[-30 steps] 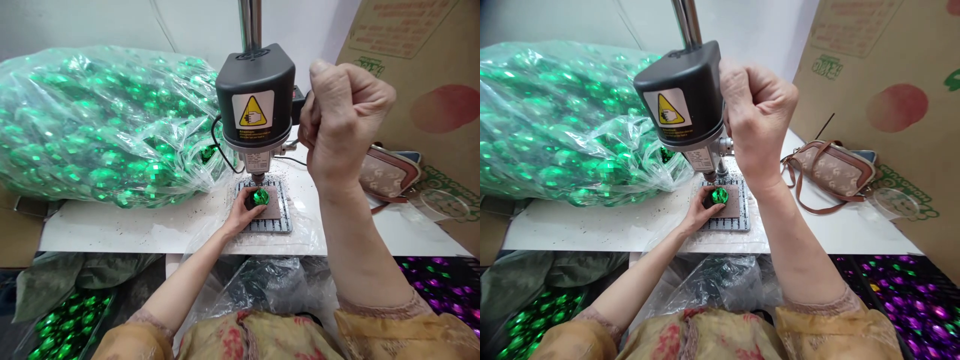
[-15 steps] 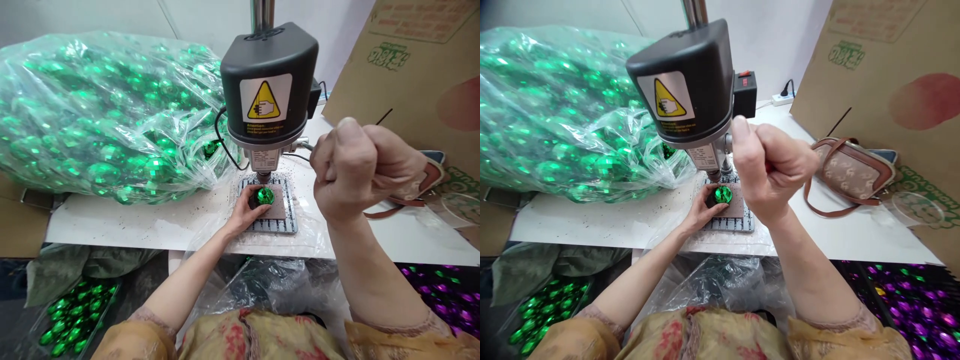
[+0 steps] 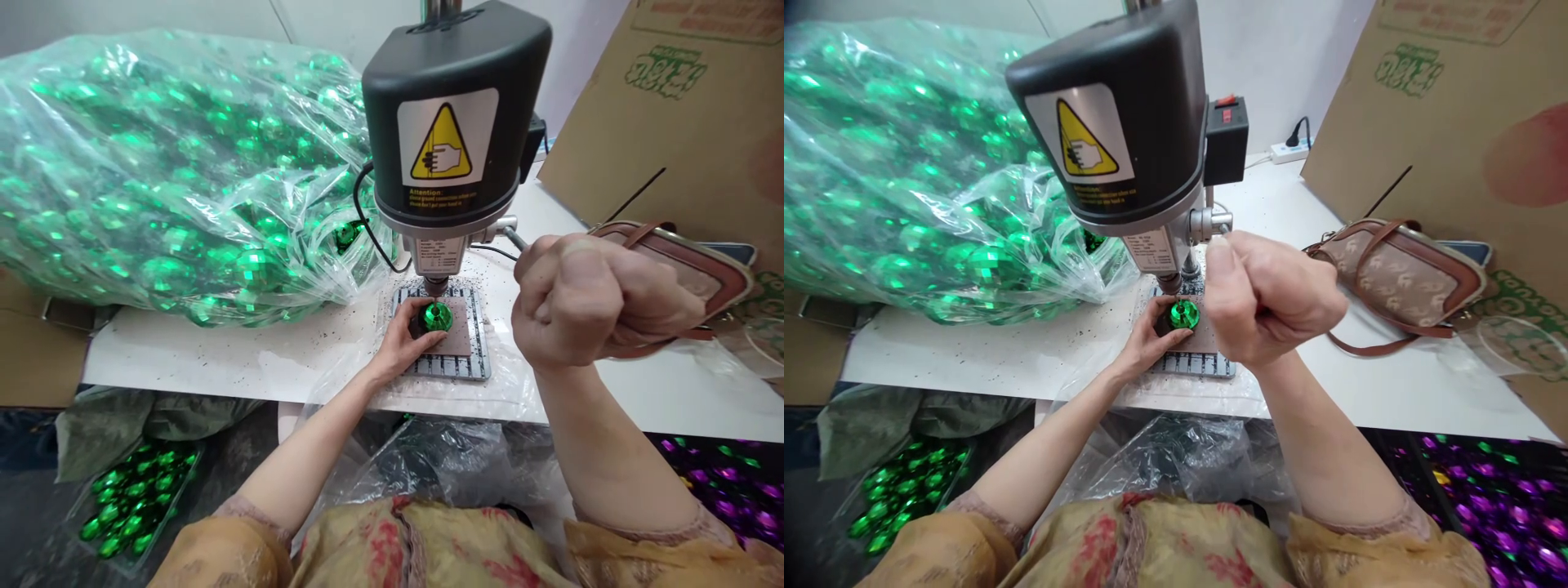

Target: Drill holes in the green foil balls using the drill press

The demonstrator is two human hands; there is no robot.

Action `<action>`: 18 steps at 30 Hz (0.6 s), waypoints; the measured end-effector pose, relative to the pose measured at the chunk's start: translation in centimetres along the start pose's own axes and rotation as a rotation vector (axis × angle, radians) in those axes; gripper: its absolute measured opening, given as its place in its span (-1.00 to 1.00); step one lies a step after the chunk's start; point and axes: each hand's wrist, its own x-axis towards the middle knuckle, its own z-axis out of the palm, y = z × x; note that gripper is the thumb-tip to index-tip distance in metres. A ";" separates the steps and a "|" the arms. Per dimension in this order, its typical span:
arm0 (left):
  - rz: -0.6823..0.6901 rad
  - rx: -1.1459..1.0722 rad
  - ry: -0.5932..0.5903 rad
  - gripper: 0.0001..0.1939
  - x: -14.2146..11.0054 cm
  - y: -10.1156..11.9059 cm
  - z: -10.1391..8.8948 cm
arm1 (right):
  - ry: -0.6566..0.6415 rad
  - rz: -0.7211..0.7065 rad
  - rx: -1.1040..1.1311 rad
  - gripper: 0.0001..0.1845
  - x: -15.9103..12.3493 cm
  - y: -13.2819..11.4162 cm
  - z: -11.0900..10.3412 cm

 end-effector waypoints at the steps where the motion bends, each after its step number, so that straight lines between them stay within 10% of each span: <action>1: -0.001 0.002 0.000 -0.44 0.0 0.0 0.0 | -0.003 -0.005 0.007 -0.34 -0.1 0.2 0.1; 11: -0.007 -0.019 -0.009 -0.43 0.0 0.0 0.1 | 0.035 -0.327 0.084 -0.43 -0.5 1.9 0.3; 18: -0.022 0.003 0.007 -0.42 -0.1 0.3 0.0 | -0.096 -0.069 -0.079 -0.27 -1.3 1.7 -0.5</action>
